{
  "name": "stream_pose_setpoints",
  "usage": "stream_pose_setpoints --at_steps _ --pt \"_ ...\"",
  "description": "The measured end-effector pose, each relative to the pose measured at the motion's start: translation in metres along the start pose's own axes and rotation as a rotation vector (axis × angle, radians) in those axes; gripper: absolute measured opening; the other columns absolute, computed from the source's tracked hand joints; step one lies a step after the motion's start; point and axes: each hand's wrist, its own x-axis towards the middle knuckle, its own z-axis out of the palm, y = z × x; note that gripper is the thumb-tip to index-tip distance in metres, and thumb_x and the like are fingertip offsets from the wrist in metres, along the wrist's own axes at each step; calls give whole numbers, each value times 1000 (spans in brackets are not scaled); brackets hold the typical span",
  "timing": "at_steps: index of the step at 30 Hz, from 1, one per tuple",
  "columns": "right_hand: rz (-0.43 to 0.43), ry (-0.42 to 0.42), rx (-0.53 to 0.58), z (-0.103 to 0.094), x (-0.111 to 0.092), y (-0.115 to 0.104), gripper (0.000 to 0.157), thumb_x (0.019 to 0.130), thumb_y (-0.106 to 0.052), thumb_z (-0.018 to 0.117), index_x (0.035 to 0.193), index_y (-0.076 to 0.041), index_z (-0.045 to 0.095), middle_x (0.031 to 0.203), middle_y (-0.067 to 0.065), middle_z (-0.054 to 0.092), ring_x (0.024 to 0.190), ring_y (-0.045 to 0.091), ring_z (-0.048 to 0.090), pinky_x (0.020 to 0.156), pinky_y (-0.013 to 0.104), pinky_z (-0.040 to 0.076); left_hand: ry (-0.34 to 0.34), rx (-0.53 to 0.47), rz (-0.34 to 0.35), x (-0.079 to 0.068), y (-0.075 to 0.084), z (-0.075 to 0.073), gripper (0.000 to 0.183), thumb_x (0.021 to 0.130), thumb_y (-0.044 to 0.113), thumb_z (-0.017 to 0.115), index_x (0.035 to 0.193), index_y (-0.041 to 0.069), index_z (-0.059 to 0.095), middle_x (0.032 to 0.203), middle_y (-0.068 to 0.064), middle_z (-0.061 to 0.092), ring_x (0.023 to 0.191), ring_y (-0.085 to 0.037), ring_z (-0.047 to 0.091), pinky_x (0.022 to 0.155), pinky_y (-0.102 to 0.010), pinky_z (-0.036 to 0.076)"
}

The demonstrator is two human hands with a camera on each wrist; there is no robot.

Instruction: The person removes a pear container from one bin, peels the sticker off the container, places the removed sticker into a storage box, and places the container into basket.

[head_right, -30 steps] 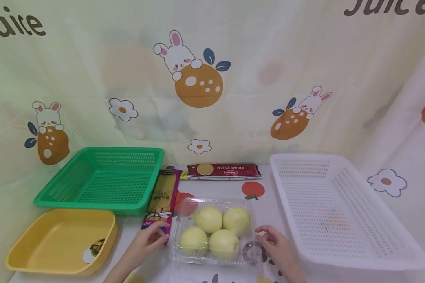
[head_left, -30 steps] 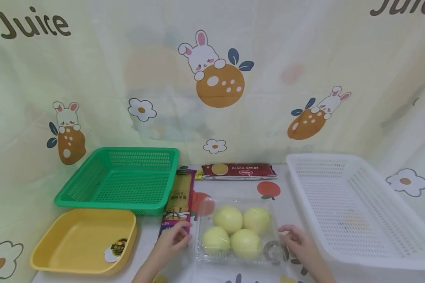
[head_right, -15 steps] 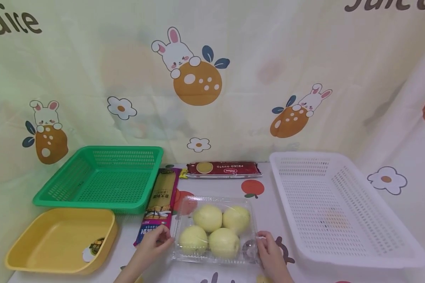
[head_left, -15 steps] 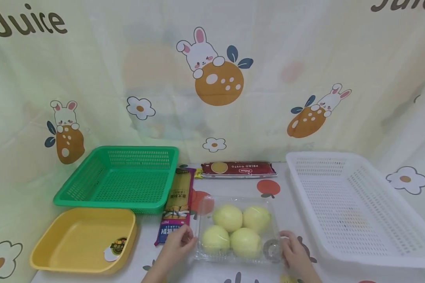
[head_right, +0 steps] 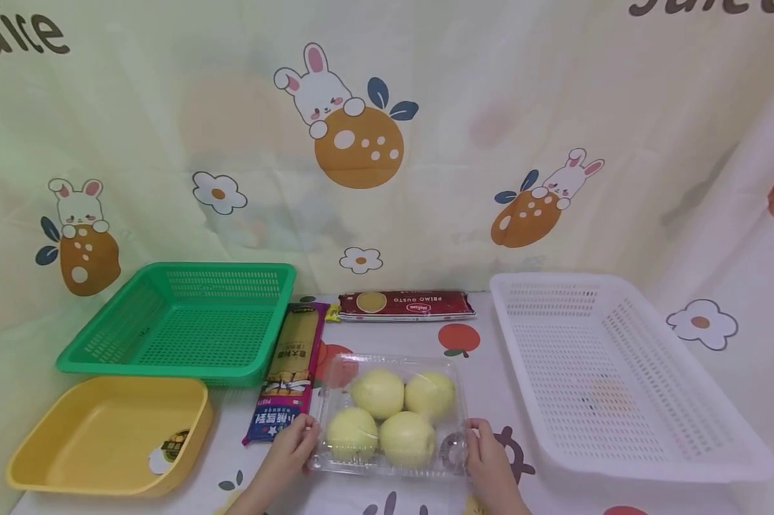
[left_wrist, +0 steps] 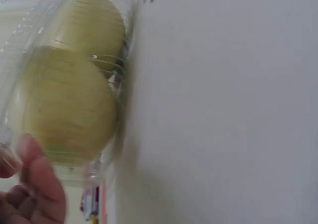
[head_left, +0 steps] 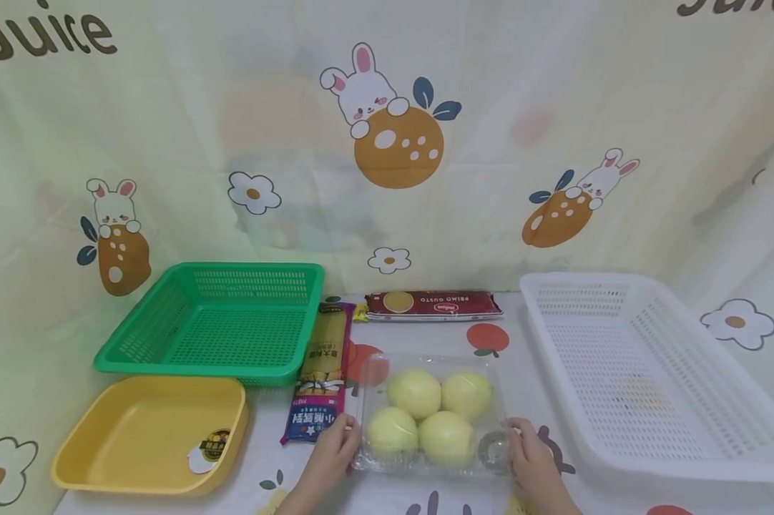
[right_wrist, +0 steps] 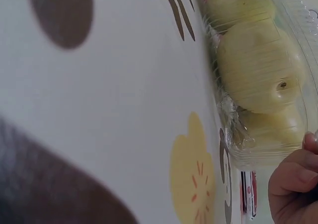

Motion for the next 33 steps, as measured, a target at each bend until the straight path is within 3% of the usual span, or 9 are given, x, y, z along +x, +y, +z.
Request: stream_pose_setpoints --at_steps 2,7,10,17,23,30,33 --pt "17 -3 -8 -1 0 -1 23 97 -7 35 113 7 43 67 4 47 53 12 43 47 24 39 3 -42 -29 0 0 1 16 94 17 44 94 2 48 58 1 49 48 -10 45 44 -22 40" --pt "65 7 9 -3 0 -2 26 96 -8 35 117 7 41 65 4 47 51 13 44 45 23 40 46 -34 37 2 0 4 11 91 12 46 91 1 50 54 3 47 43 -7 42 40 -20 37" --pt "81 14 27 -2 -1 -1 27 96 -8 36 119 6 40 64 3 46 50 12 43 45 23 39 56 -19 40 1 2 5 10 91 11 46 90 2 50 53 4 46 41 -6 41 39 -19 35" --pt "1 59 -22 -5 2 0 28 96 -9 39 118 8 41 59 1 46 46 9 40 42 23 37 87 -32 44 3 9 4 11 91 11 47 89 1 51 52 3 46 41 -7 40 38 -19 33" --pt "106 35 26 -10 2 -6 34 97 -16 38 124 4 41 57 3 46 44 11 40 40 22 36 144 2 77 5 21 4 10 89 10 49 86 2 53 49 4 45 41 -5 39 38 -19 30" --pt "30 112 28 -13 1 -15 36 98 -25 37 123 0 43 52 0 42 42 9 37 40 23 34 170 34 105 7 35 -5 6 89 7 50 86 3 54 49 4 43 42 -7 40 38 -20 32" --pt "-26 134 24 -15 3 -24 37 98 -25 36 123 1 42 50 -1 39 40 8 34 39 23 33 206 39 155 8 40 -12 5 88 5 51 85 2 55 49 4 41 42 -7 41 37 -20 33"
